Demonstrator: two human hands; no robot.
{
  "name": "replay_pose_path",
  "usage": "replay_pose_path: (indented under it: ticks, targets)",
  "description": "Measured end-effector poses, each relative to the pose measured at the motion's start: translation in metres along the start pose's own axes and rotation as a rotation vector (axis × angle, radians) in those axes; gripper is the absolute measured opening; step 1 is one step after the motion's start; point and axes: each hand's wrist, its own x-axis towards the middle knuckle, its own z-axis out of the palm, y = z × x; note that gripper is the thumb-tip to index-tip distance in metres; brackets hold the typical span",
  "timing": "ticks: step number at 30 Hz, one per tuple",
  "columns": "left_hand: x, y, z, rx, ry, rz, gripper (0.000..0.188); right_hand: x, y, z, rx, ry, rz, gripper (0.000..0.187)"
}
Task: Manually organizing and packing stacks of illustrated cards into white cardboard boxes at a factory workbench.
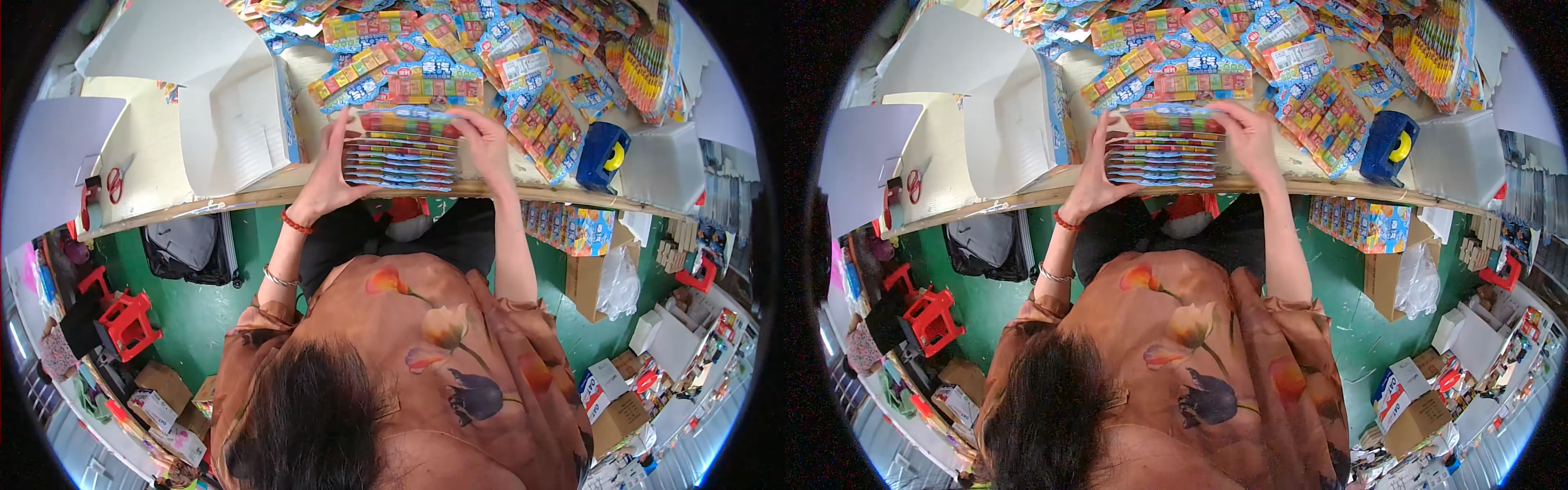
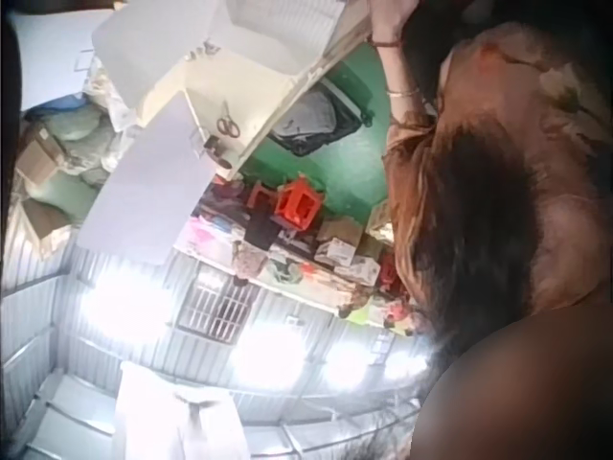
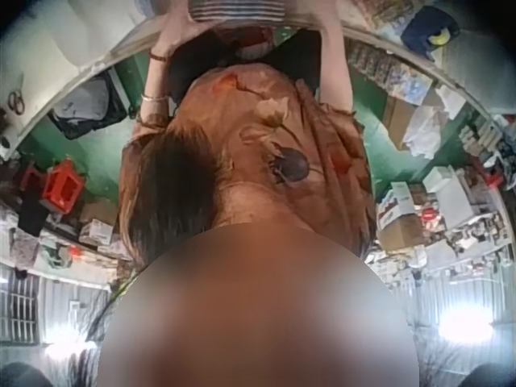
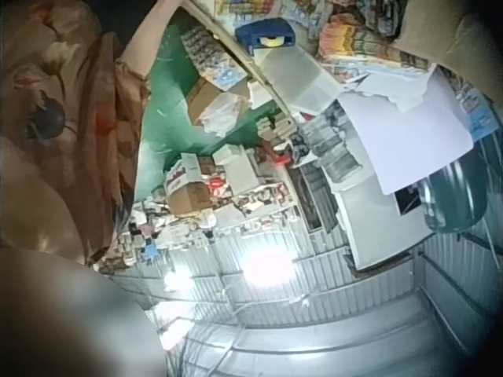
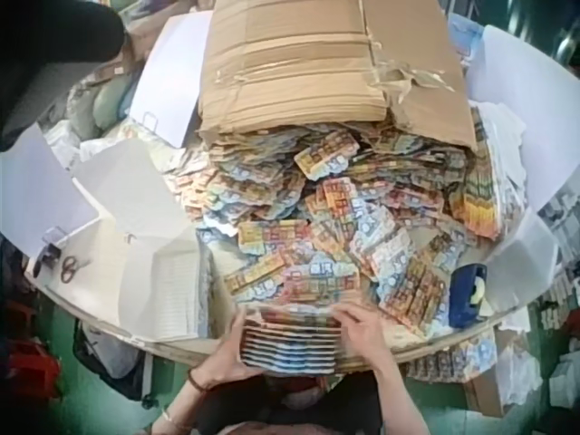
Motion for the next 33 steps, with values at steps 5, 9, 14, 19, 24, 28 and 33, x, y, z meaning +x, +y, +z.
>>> replay_pose_path:
  ticks: [5,9,14,19,24,28,33]
  targets:
    - [0.012,0.004,-0.006,0.173,0.000,0.043,0.126,0.003,-0.002,0.001,0.056,-0.255,0.255,0.032]
    - [0.009,-0.001,-0.005,0.212,0.012,-0.012,0.130,-0.028,-0.001,0.010,0.503,-0.121,0.162,0.083]
    - [0.008,-0.001,0.005,0.050,0.046,-0.018,0.129,-0.040,-0.015,0.045,0.410,-0.057,0.063,0.087]
    - [0.000,0.007,0.002,-0.057,0.042,-0.095,0.122,-0.038,-0.023,0.048,0.494,-0.030,0.006,0.083]
    - [-0.001,-0.005,-0.001,-0.008,0.023,-0.079,0.123,-0.029,-0.006,0.022,0.529,-0.122,0.137,0.075]
    - [0.002,-0.001,-0.001,-0.025,0.022,-0.059,0.124,-0.026,-0.001,0.005,0.641,-0.167,0.216,0.065]
    - [0.000,-0.009,0.000,-0.008,0.013,-0.049,0.124,-0.025,0.001,0.001,0.635,-0.207,0.239,0.055]
